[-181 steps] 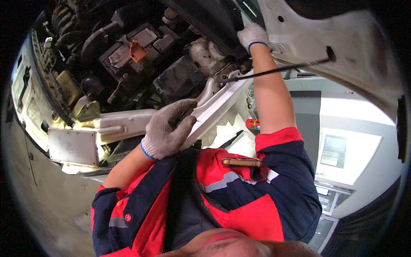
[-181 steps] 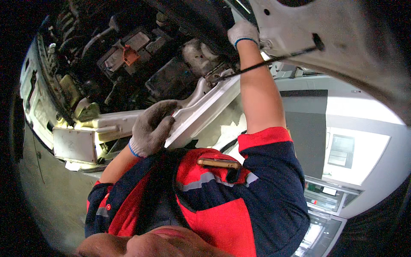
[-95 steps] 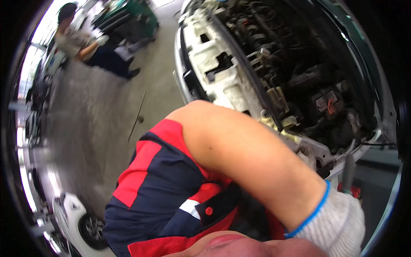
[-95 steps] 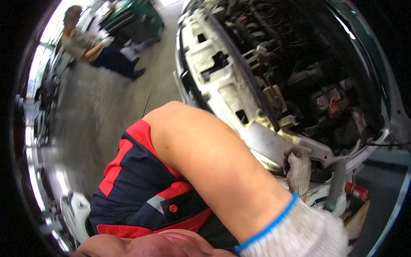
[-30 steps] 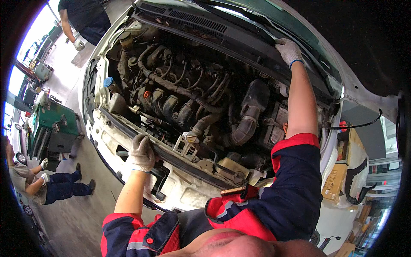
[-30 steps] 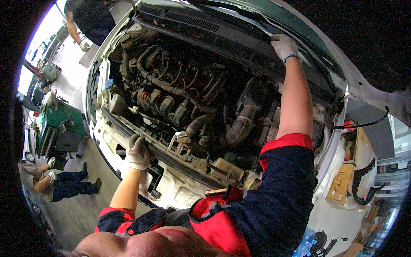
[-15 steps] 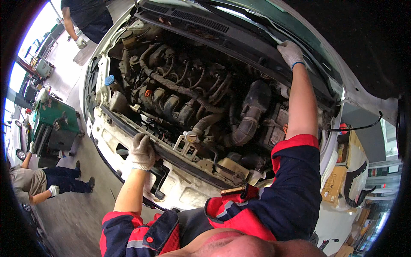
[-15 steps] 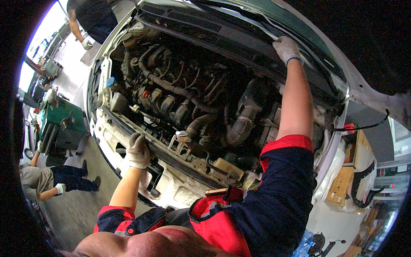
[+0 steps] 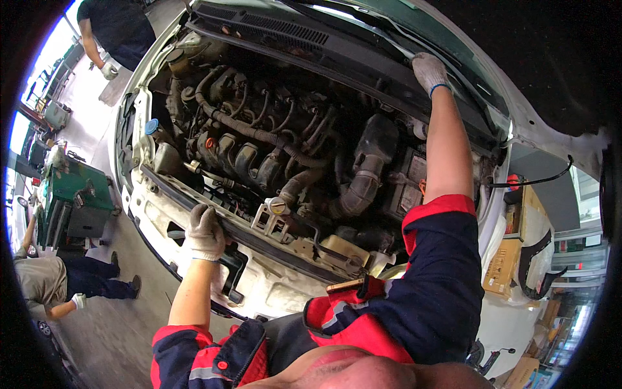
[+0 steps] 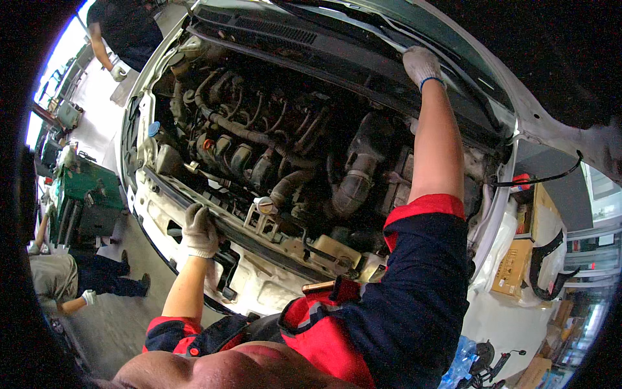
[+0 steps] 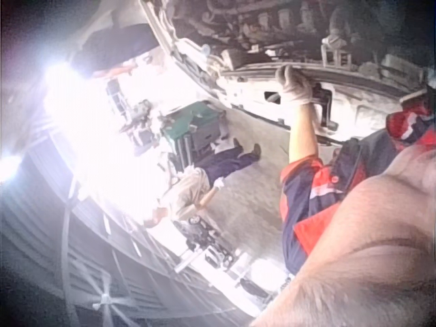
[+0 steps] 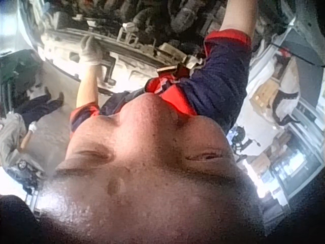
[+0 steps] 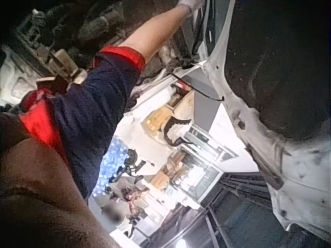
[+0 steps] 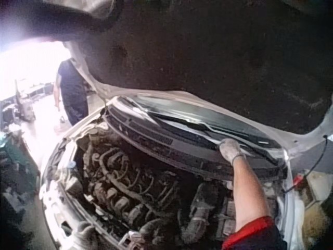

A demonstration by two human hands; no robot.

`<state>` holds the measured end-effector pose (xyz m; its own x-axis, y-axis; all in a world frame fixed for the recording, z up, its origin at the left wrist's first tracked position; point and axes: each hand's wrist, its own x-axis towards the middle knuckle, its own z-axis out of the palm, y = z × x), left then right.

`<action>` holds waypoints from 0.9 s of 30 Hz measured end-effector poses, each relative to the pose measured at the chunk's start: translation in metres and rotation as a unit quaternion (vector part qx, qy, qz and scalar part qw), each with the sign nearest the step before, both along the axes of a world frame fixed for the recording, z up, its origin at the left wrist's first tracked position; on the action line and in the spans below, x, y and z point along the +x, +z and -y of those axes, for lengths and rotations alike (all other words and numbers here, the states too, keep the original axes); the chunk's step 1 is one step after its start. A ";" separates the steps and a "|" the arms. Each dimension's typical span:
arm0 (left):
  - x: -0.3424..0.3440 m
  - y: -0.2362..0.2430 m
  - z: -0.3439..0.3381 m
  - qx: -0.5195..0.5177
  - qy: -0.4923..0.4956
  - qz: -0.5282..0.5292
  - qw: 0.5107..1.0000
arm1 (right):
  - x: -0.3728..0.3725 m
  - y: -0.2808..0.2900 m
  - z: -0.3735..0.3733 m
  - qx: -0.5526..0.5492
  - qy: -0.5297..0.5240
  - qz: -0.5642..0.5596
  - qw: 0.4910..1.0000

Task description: The person uses a ratchet to loosen bolts on the front of a white car's engine bay. They then remove a black rubber seal and a plastic cowl cover. After retrieving a new plastic cover from the floor, they install it over the engine components and secure it by hand.

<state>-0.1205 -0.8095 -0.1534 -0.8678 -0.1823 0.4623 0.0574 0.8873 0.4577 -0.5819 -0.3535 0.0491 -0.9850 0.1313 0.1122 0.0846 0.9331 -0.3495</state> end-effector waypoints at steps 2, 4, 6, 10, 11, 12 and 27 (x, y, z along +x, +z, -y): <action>0.001 -0.001 0.000 -0.008 0.004 -0.001 1.000 | -0.003 -0.001 -0.002 -0.008 -0.010 0.009 1.000; 0.001 -0.001 0.000 -0.005 0.001 -0.001 1.000 | -0.005 -0.003 -0.003 -0.088 -0.003 -0.008 0.996; 0.001 -0.001 0.000 -0.005 0.000 -0.003 1.000 | -0.005 -0.004 -0.003 0.049 0.019 -0.018 0.998; 0.000 -0.002 0.001 -0.009 -0.008 -0.020 1.000 | -0.002 -0.004 -0.004 -0.015 0.052 -0.044 0.998; 0.000 -0.002 0.001 -0.009 -0.011 -0.026 1.000 | -0.001 -0.003 -0.003 -0.022 0.053 -0.035 0.998; -0.001 -0.002 0.001 -0.006 -0.012 -0.026 1.000 | 0.000 -0.003 -0.004 -0.028 0.040 0.007 0.999; 0.000 -0.002 0.001 0.000 -0.003 -0.019 1.000 | -0.020 -0.018 -0.008 0.022 0.063 -0.034 0.997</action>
